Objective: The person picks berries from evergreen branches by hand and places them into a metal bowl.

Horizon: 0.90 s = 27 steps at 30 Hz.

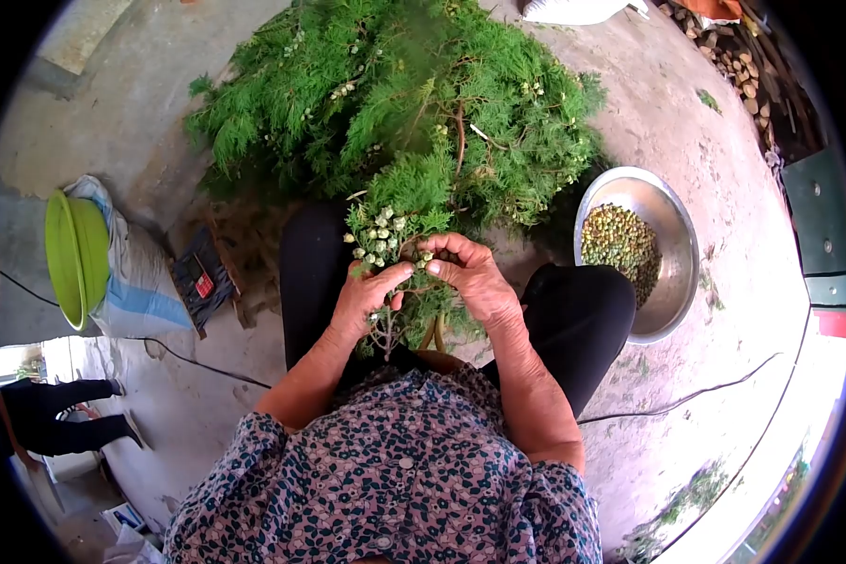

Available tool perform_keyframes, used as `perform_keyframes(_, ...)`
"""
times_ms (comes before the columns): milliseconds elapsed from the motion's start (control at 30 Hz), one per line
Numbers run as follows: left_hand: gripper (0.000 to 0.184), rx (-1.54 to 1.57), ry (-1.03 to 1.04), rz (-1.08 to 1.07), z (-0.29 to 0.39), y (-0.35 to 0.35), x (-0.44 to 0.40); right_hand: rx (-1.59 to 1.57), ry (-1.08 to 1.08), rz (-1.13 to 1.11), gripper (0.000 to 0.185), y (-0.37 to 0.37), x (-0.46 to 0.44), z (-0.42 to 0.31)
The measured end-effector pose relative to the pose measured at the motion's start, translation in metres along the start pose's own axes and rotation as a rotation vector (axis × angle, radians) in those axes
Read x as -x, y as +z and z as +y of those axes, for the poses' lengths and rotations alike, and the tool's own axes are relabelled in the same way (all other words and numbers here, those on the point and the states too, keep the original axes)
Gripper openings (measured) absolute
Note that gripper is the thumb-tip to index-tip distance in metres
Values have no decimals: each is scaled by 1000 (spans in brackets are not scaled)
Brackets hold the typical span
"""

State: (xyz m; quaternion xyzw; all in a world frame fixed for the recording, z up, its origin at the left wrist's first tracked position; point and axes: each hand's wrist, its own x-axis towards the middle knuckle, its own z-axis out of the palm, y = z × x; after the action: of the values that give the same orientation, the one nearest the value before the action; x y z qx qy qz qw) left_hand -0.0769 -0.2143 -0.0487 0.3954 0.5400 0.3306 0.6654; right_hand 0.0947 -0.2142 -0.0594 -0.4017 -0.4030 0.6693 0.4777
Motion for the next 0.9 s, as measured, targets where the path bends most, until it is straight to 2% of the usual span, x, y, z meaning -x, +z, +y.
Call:
perform_keyframes(100,19,6,-8,-33,-6,-2,-3,-18,0,-47,22,-9,-1,8)
perform_keyframes(200,19,53,121,-57,-14,-3,-4,-9,12,-52,22,-10,0,4)
perform_keyframes(267,17,200,-20,-88,-18,-6,-6,28,19,-38,22,-4,3,-7)
perform_keyframes(433,18,160,-41,-74,-13,-6,-4,54,42,-63,23,-10,1,-1)
perform_keyframes(567,24,106,116,-105,-24,-8,-6,60,-45,-27,27,-6,2,-2)
perform_keyframes(733,22,177,-183,-68,-6,-2,-5,206,-88,-38,24,-8,2,0)
perform_keyframes(833,20,-10,-269,-28,-8,-2,-9,118,-50,41,16,-1,3,0)
perform_keyframes(900,20,58,-248,-23,-9,1,-5,124,-79,88,16,-3,0,7)
